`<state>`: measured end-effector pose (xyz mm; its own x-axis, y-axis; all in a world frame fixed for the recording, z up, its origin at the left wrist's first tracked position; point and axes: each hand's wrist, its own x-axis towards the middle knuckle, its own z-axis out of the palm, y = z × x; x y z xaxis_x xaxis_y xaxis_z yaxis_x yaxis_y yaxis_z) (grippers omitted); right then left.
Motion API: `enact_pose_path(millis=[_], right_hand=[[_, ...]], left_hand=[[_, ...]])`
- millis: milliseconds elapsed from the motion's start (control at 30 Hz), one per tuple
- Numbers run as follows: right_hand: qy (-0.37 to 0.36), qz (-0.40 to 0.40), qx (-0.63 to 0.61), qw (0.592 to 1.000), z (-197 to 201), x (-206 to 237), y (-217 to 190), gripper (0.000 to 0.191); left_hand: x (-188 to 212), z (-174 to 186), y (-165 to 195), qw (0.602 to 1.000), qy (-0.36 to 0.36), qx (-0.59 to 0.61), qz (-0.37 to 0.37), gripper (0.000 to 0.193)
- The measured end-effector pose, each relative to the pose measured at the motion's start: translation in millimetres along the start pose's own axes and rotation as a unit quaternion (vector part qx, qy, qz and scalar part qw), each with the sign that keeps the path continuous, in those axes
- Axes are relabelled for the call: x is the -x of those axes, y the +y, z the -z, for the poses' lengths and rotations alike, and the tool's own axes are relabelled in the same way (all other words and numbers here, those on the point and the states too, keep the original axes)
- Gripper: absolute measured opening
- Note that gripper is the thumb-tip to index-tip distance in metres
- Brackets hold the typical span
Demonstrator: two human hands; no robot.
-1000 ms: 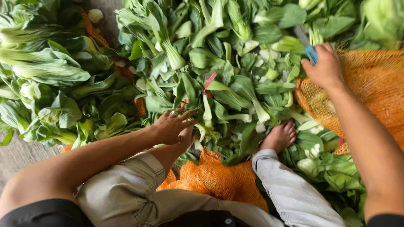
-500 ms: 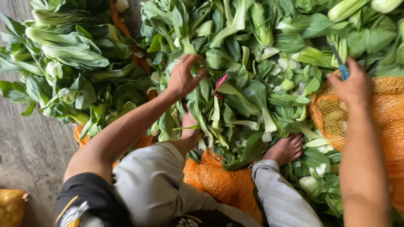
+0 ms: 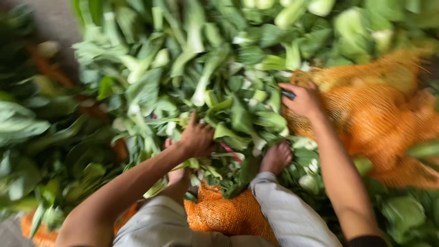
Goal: The person sits on the floor surrounded by piles of bok choy and uses a utility knife to trim the base of the stems. They pick up individual heads, cut away the root end, and toss the trimmed vegetable aside, repeating this process continuously.
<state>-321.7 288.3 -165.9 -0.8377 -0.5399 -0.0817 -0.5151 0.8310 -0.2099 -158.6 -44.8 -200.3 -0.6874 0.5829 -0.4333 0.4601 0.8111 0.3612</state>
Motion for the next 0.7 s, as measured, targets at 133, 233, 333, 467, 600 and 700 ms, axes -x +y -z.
enact_pose_path(millis=[133,233,333,467,600,700], right_hand=[[-0.047,-0.196,-0.106,0.974,7,6,-5,0.04],[-0.015,-0.182,-0.112,0.977,8,4,-10,0.046],[-0.117,-0.289,-0.064,0.948,6,20,-7,0.048],[-0.019,-0.156,-0.025,0.987,6,66,9,0.041],[-0.016,-0.293,-0.279,0.914,8,94,22,0.042],[0.02,-0.403,-0.312,0.86,16,94,29,0.036]], left_hand=[[18,14,7,0.988,-0.14,-0.05,-0.027,0.06],[24,34,2,0.97,-0.241,-0.022,-0.019,0.051],[18,49,-22,0.946,-0.084,0.299,-0.095,0.053],[0,55,-53,0.931,0.154,0.274,0.186,0.068],[-32,47,-24,0.979,0.18,0.089,0.045,0.096],[-36,27,21,0.995,-0.076,0.072,0.006,0.093]])
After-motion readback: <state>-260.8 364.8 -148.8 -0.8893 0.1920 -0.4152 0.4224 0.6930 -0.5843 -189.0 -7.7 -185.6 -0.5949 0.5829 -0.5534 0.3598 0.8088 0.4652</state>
